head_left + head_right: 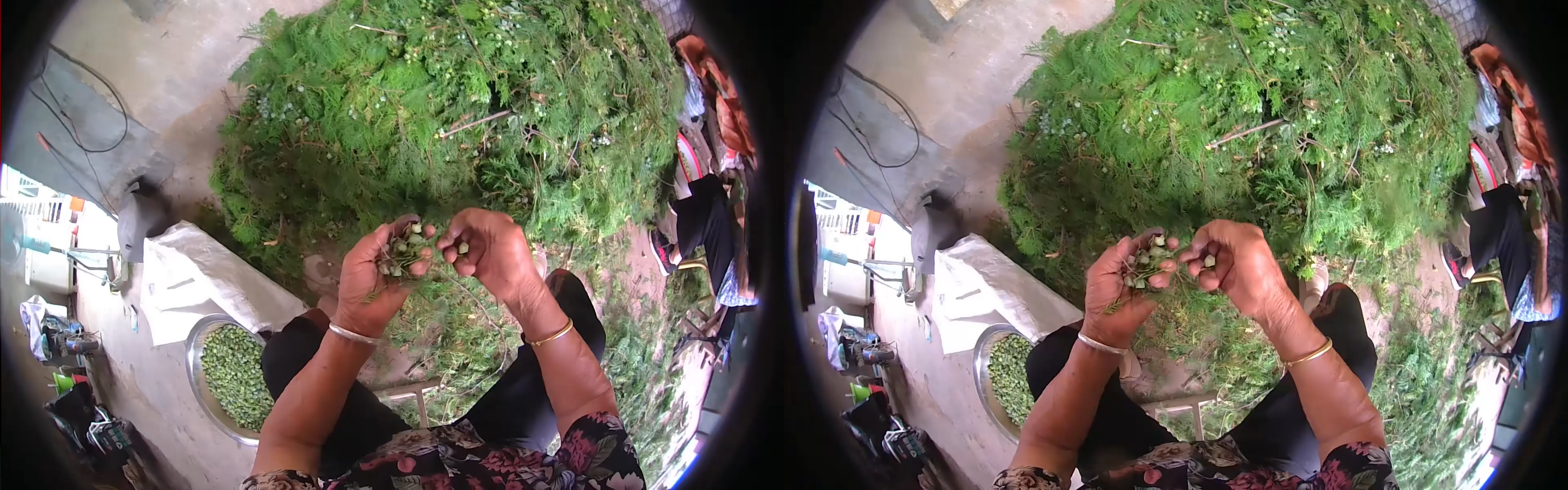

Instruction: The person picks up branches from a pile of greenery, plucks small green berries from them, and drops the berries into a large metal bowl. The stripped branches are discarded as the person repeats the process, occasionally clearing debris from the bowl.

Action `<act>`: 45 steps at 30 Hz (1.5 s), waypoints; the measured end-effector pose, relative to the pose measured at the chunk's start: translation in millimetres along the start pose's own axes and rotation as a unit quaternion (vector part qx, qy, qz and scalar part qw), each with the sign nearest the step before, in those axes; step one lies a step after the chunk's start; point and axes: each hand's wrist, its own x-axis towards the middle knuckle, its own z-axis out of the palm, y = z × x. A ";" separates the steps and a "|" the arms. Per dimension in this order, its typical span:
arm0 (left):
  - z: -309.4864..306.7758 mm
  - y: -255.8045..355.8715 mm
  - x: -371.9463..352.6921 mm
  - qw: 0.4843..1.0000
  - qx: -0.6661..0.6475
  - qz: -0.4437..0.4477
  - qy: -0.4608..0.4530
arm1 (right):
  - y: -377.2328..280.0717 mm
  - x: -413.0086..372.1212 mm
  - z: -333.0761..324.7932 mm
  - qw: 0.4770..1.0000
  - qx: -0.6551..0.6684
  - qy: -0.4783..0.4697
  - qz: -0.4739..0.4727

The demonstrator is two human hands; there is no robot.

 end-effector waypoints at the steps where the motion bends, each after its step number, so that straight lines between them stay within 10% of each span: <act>1: 3.1 -3.5 0.6 1.000 0.017 -0.006 0.017 | 0.1 2.7 -3.6 0.999 -0.033 0.023 -0.016; 4: 4.2 -10.4 2.9 0.999 0.035 -0.025 0.027 | 5.8 10.4 -15.1 0.987 -0.137 0.055 -0.059; 6: 0.2 -12.6 2.4 0.999 0.035 -0.032 0.023 | 12.5 15.5 -15.5 0.919 -0.299 0.071 -0.248; 24: -9.4 -32.0 -3.8 0.979 0.182 -0.067 0.066 | 22.3 9.3 -20.4 0.884 -0.460 0.016 -0.081; 39: -3.6 -25.3 -2.9 0.976 0.202 -0.044 0.072 | 8.6 3.8 -15.8 0.975 -0.217 0.046 -0.033; 45: -7.4 -22.8 -5.0 0.967 0.247 -0.009 0.063 | 22.2 7.3 -17.9 0.877 -0.446 -0.013 -0.179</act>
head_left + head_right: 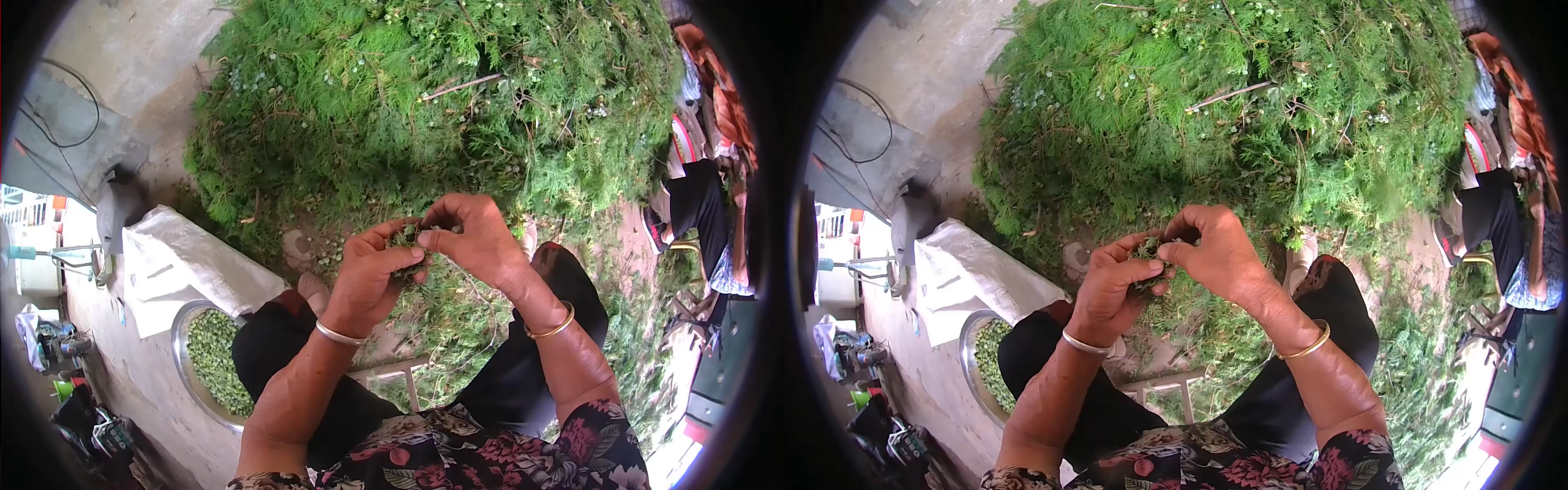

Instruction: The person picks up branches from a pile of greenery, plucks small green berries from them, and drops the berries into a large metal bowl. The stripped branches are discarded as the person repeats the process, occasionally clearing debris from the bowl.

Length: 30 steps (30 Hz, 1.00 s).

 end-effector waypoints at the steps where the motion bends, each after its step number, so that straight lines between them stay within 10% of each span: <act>1: -0.6 0.3 -1.0 1.000 0.007 -0.007 0.009 | -1.4 0.1 0.1 1.000 -0.018 -0.011 0.011; 11: 1.0 12.3 -3.1 0.997 -0.070 -0.010 -0.036 | -9.5 4.9 -9.4 0.907 0.369 -0.013 0.203; 23: 1.8 14.8 -10.1 0.999 0.002 -0.048 -0.003 | -6.3 4.3 6.1 0.991 0.129 -0.034 -0.003; 30: -2.2 11.6 -9.4 0.997 -0.035 -0.060 0.018 | -7.7 6.3 -3.8 0.938 0.316 -0.027 0.142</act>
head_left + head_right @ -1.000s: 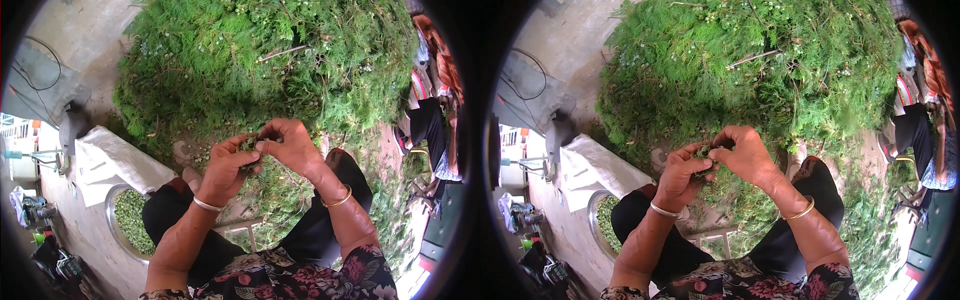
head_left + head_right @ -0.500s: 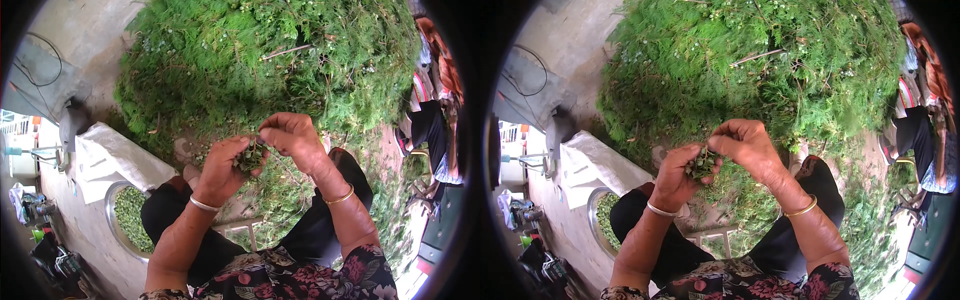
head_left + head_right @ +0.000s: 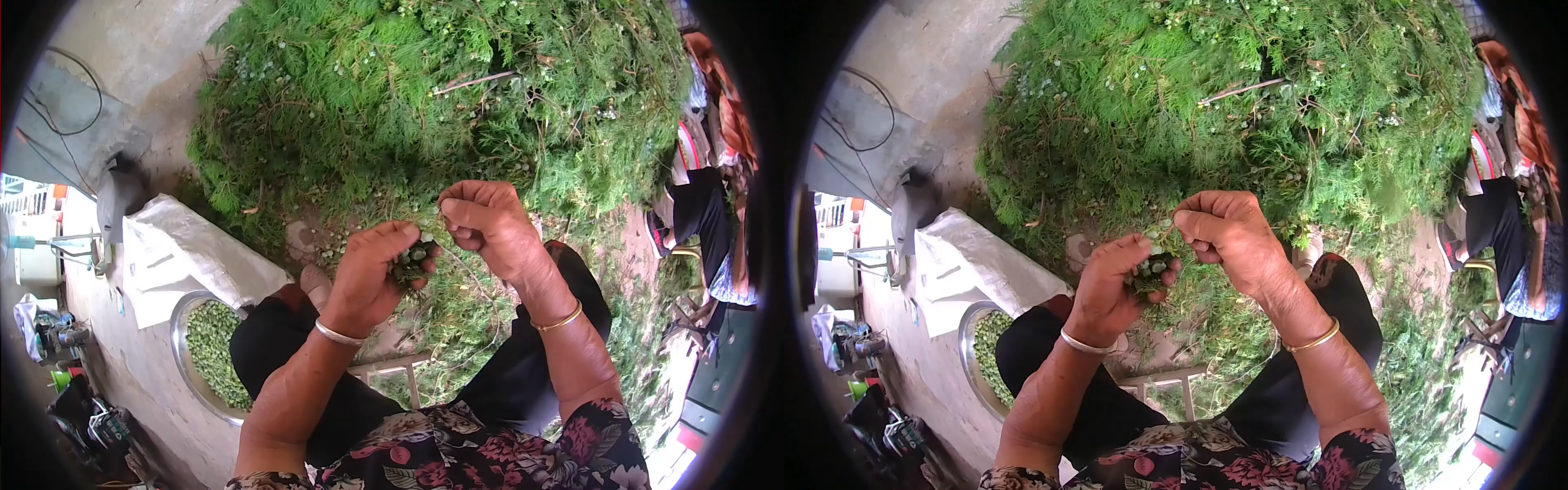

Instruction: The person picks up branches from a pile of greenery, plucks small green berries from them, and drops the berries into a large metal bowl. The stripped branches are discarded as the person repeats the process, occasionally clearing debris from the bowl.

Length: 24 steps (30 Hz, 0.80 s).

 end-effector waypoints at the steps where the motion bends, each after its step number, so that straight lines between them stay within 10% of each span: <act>1: -1.2 -4.2 1.4 0.999 0.031 0.030 0.027 | 0.5 0.1 -0.1 0.999 0.038 -0.010 0.018; 15: -1.8 -8.6 3.1 0.977 0.103 0.178 0.058 | 13.0 0.3 12.1 0.993 -0.005 -0.026 0.111; 24: 2.4 -9.1 0.4 0.985 0.079 0.137 0.070 | 22.7 1.3 15.1 0.984 -0.168 0.030 -0.046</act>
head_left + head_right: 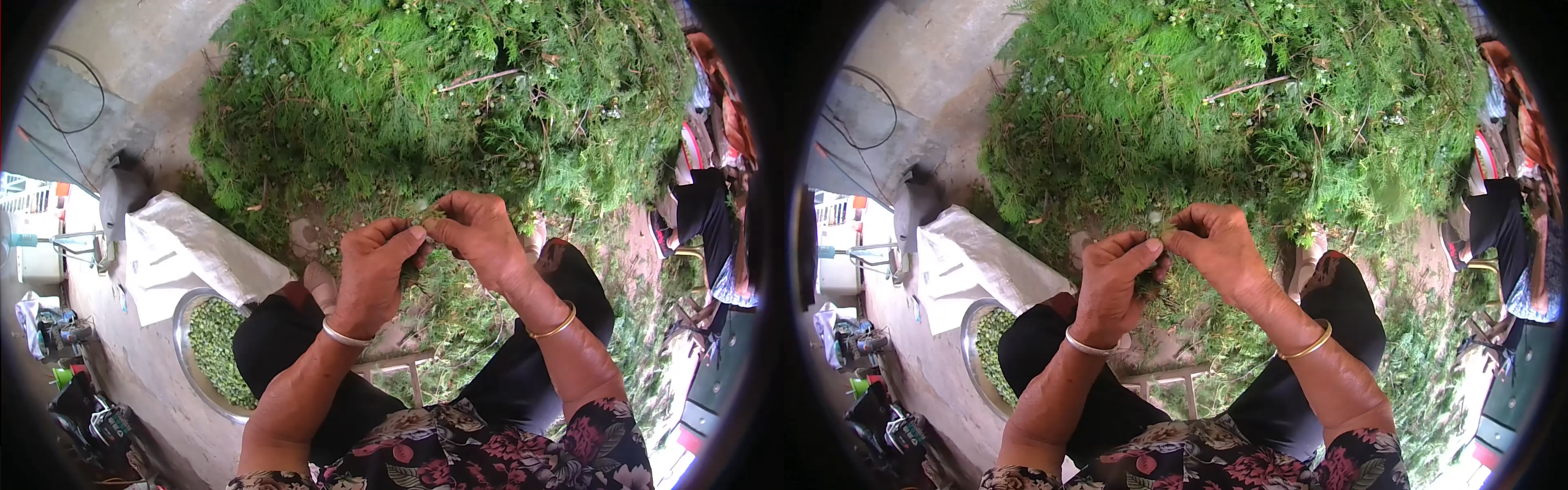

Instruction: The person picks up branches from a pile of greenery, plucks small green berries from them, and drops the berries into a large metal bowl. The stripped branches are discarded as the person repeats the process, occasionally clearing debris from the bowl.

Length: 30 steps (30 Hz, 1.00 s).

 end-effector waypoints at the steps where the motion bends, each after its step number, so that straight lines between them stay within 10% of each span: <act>1: 0.0 0.8 0.2 0.999 0.037 0.006 0.011 | -5.8 -1.3 0.0 1.000 0.018 0.021 0.002; 22: -8.1 11.6 -2.4 0.977 0.207 -0.021 -0.037 | -10.6 0.8 -13.2 0.995 -0.090 -0.031 0.042; 30: -8.0 19.0 -4.3 0.994 0.104 -0.018 -0.007 | -23.5 1.4 -23.2 0.985 0.146 0.070 0.057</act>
